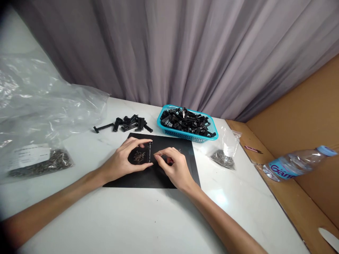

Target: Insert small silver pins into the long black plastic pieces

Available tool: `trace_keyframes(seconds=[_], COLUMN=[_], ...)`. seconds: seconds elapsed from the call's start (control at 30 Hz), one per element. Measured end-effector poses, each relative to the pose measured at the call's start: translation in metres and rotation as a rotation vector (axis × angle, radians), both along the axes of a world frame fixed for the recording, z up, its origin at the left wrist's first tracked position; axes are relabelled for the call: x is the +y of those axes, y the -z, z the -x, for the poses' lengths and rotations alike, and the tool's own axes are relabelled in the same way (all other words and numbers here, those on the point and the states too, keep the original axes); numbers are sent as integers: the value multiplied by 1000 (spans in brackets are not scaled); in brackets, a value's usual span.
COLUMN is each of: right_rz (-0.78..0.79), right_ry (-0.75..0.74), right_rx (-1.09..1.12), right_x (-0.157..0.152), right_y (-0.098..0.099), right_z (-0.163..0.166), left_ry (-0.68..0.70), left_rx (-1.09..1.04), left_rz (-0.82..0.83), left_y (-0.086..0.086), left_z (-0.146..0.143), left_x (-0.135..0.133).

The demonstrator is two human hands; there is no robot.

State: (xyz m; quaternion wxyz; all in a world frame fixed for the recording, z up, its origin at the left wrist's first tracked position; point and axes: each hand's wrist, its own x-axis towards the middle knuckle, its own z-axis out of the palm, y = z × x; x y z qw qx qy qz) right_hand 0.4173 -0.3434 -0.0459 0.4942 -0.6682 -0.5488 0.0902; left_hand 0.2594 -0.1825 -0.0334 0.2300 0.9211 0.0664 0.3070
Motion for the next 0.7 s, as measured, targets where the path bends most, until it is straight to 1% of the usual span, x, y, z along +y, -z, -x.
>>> trace_keyframes(seconds=[0.17, 0.27, 0.33, 0.43, 0.7], right_rz=[6, 19, 0, -30, -3], right_ry=[18, -23, -56, -96, -141], right_rx=[99, 179, 216, 234, 226], right_x=[-2, -2, -1, 0, 2], right_y=[-1, -2, -3, -2, 4], right_z=[4, 6, 6, 6, 4], left_ry=[6, 14, 10, -11, -29], left_rx=[7, -9, -28, -43, -48], left_rz=[-34, -65, -89, -114, -154], left_y=[-1, -1, -1, -1, -1], left_z=[-1, 0, 0, 0, 0], left_x=[-2, -3, -3, -2, 0])
